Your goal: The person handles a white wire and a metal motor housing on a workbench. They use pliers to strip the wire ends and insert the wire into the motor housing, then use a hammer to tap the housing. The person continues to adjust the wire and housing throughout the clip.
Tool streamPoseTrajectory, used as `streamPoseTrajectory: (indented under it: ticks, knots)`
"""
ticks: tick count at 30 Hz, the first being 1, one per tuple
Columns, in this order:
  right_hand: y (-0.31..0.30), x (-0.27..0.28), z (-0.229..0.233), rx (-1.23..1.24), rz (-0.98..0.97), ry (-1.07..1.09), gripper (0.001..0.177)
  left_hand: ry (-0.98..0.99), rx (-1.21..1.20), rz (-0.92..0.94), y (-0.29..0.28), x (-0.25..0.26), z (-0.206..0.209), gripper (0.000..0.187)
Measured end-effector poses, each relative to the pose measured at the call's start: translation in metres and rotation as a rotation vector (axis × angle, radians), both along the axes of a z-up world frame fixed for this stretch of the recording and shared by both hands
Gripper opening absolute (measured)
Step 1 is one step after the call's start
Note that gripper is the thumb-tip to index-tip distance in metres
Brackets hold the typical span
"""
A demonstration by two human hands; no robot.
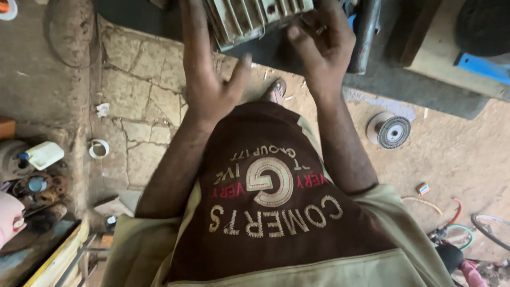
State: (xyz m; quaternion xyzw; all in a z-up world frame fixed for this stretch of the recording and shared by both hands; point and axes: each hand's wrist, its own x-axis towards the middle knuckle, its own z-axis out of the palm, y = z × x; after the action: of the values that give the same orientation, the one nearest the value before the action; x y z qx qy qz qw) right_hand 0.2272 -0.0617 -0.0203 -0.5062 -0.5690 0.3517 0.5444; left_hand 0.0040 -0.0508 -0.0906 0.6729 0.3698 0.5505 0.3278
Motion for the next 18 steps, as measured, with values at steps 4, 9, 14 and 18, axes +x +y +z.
streamPoseTrajectory:
  ticks: [4, 9, 14, 18]
  knots:
    - [0.001, -0.001, -0.018, 0.032, -0.103, -0.184, 0.031, 0.083, 0.023, 0.205, 0.009, 0.021, -0.016, 0.089]
    - [0.017, -0.010, -0.028, 0.169, -0.137, -0.254, 0.029, -0.054, -0.088, 0.184, 0.012, 0.033, -0.021, 0.077]
    - [0.024, -0.011, -0.033, 0.314, -0.222, -0.475, 0.027, -0.069, -0.042, 0.200, 0.019, 0.038, -0.040, 0.080]
    - [0.027, -0.015, -0.041, 0.366, -0.296, -0.597, 0.023, 0.037, -0.007, 0.325, 0.025, 0.048, -0.067, 0.099]
